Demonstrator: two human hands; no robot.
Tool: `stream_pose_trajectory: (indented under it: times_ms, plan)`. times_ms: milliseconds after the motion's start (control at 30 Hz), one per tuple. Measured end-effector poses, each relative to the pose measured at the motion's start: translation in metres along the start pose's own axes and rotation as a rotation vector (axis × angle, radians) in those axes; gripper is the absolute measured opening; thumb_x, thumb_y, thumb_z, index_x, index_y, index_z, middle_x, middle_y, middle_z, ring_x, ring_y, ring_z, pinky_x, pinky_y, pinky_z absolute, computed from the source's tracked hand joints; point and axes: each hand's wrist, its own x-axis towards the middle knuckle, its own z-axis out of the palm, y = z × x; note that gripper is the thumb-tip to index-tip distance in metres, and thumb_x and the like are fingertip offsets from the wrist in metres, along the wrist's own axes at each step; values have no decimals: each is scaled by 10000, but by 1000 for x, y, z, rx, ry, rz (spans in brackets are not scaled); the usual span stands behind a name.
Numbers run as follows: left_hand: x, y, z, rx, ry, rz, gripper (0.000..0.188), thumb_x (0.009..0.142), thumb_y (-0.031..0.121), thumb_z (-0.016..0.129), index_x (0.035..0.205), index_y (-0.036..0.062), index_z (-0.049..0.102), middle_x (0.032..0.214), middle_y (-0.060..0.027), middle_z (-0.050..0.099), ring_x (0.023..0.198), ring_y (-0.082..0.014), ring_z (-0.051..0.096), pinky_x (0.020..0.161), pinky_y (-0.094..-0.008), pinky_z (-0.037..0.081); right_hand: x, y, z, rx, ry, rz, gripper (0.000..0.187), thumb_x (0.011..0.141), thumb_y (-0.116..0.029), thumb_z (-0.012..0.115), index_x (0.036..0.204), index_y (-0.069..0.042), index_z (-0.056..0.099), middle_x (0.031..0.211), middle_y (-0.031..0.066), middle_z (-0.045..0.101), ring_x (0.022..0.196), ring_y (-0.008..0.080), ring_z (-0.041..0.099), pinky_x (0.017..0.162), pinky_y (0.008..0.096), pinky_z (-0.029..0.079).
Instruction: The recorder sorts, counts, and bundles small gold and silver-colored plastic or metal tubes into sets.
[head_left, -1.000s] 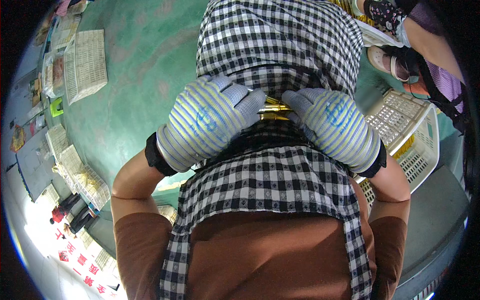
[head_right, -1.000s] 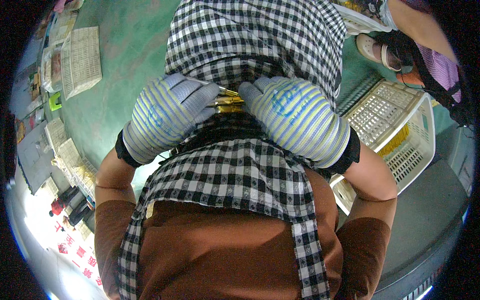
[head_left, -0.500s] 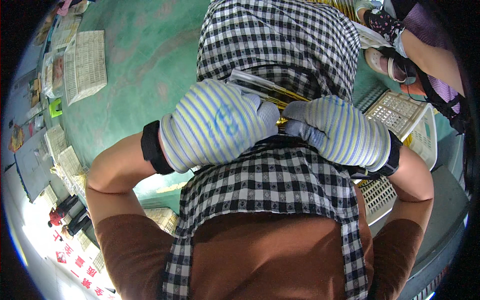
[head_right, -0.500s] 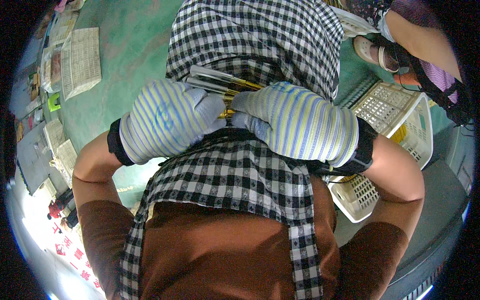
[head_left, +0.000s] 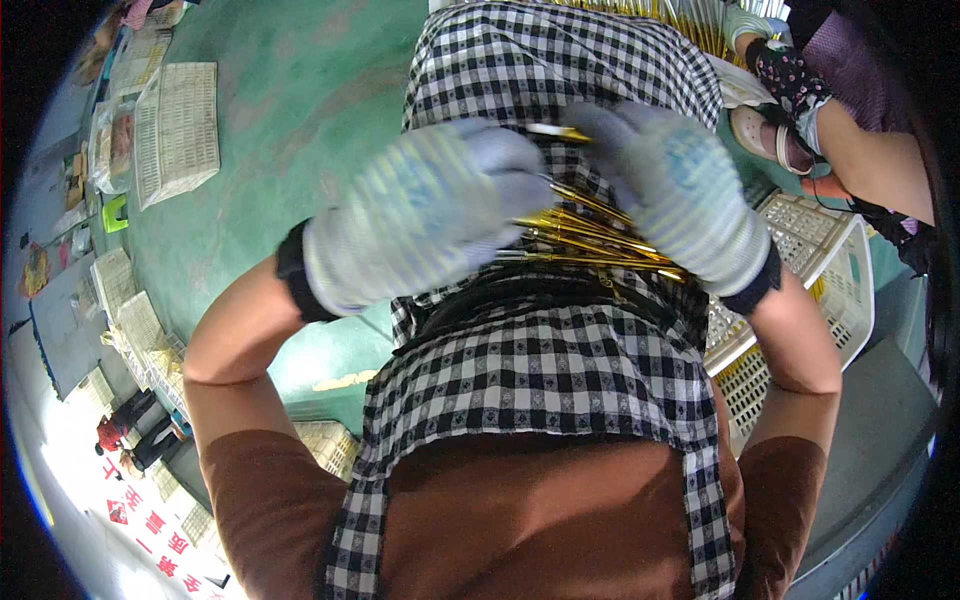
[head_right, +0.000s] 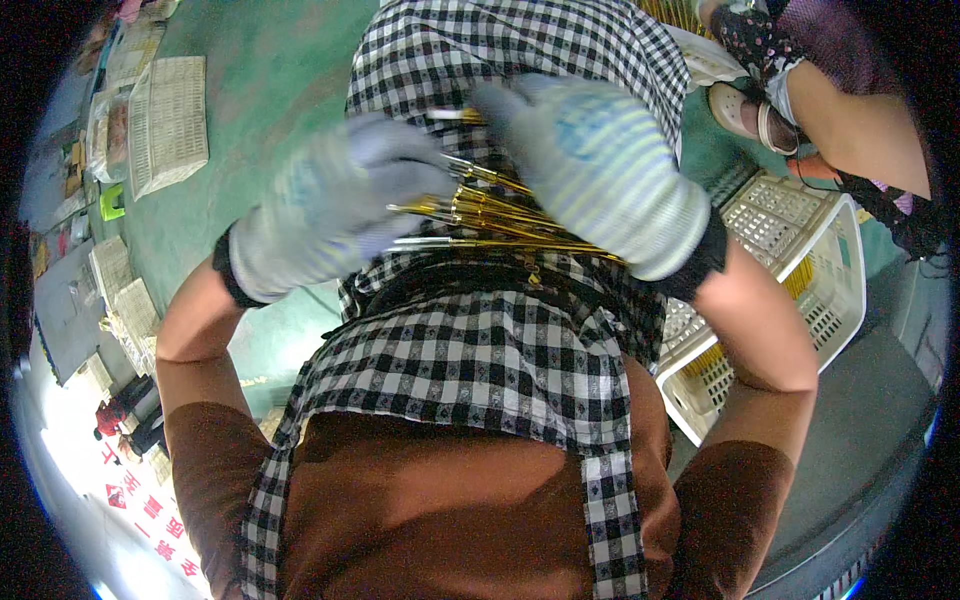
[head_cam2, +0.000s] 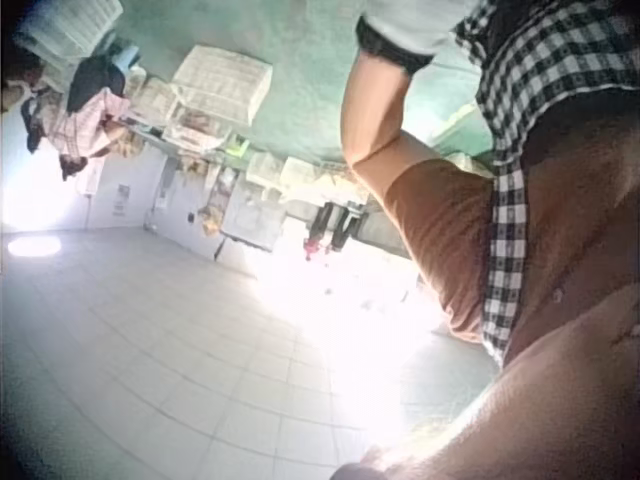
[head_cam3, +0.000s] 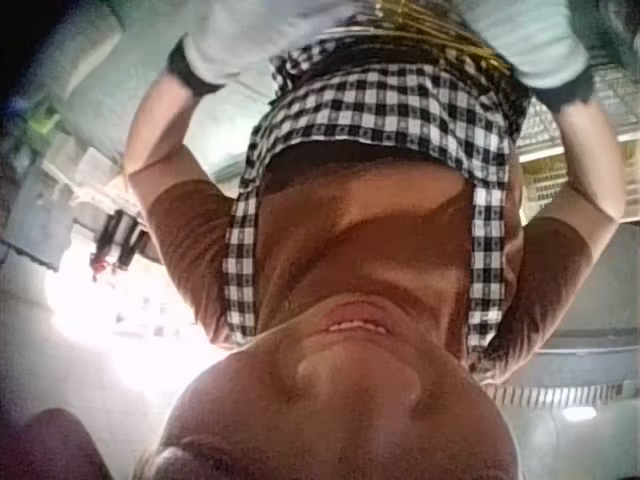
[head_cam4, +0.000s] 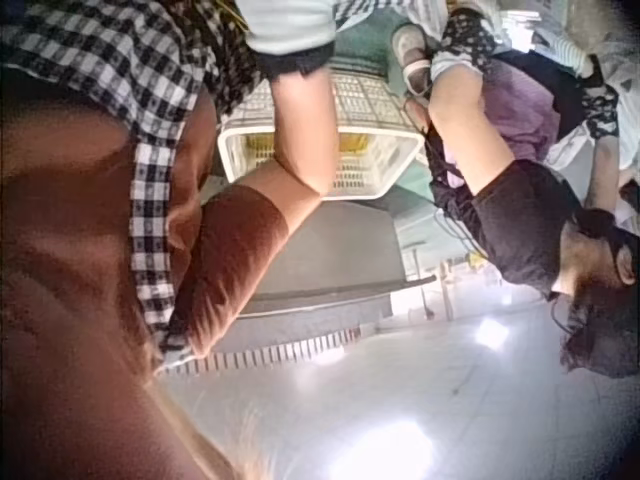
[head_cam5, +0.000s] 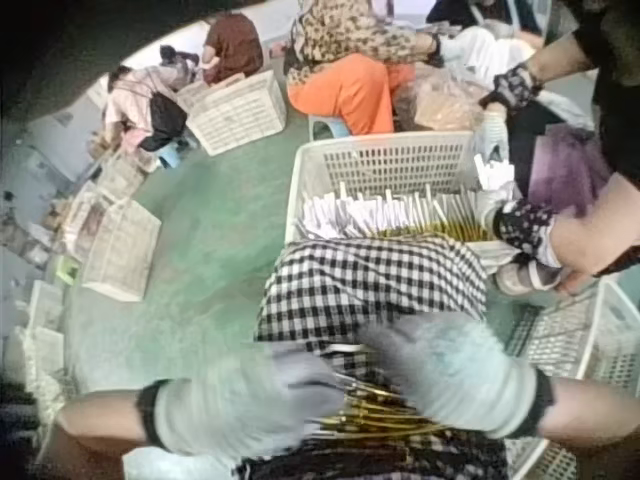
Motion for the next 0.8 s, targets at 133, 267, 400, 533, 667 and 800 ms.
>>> stream_pose_trajectory:
  times_ms: [133, 267, 400, 533, 667, 800]
  plan:
    - [11, -2, 29, 323, -38, 77, 330, 732, 157, 607, 1052, 78, 609, 992, -82, 595, 939, -268, 552, 798, -384, 462, 25, 5, 33, 76, 93, -102, 402, 804, -110, 582, 1202, -78, 534, 1055, 143, 586, 981, 335, 555, 849, 405, 448]
    - [1, -5, 27, 373, -184, -47, 347, 760, 185, 606, 1090, 77, 591, 982, -78, 598, 915, -265, 558, 768, -380, 468, 12, 20, 27, 61, 49, -136, 375, 804, -94, 579, 1177, -64, 560, 1106, 139, 572, 1027, 332, 547, 894, 408, 437]
    - [-3, -5, 27, 254, -200, -49, 287, 801, 224, 599, 1044, 70, 605, 893, -95, 584, 847, -278, 573, 732, -380, 474, -4, 31, 26, 68, 36, -122, 381, 788, -76, 542, 1165, -72, 590, 1144, 129, 578, 1045, 317, 552, 915, 391, 429]
    - [-1, 1, 19, 275, -299, -66, 273, 800, 232, 604, 1018, 68, 612, 853, -95, 580, 799, -275, 585, 701, -378, 481, -10, 34, 28, -100, 46, -280, 354, 809, -140, 491, 1139, -122, 619, 1176, 72, 600, 1055, 253, 569, 907, 386, 432]
    - [-8, 2, 13, 316, -246, -33, 259, 806, 223, 592, 1013, 68, 614, 804, -89, 563, 730, -276, 584, 626, -380, 476, -2, 36, 33, -72, 65, -310, 331, 801, -99, 494, 1099, -101, 639, 1138, 100, 611, 998, 271, 584, 867, 377, 444]
    - [-14, 2, 9, 366, -236, -48, 247, 817, 203, 572, 1028, 76, 589, 797, -88, 551, 701, -278, 578, 578, -384, 461, 2, 31, 29, -79, 76, -281, 265, 809, -109, 516, 1041, -87, 642, 1087, 96, 623, 957, 279, 589, 823, 376, 456]
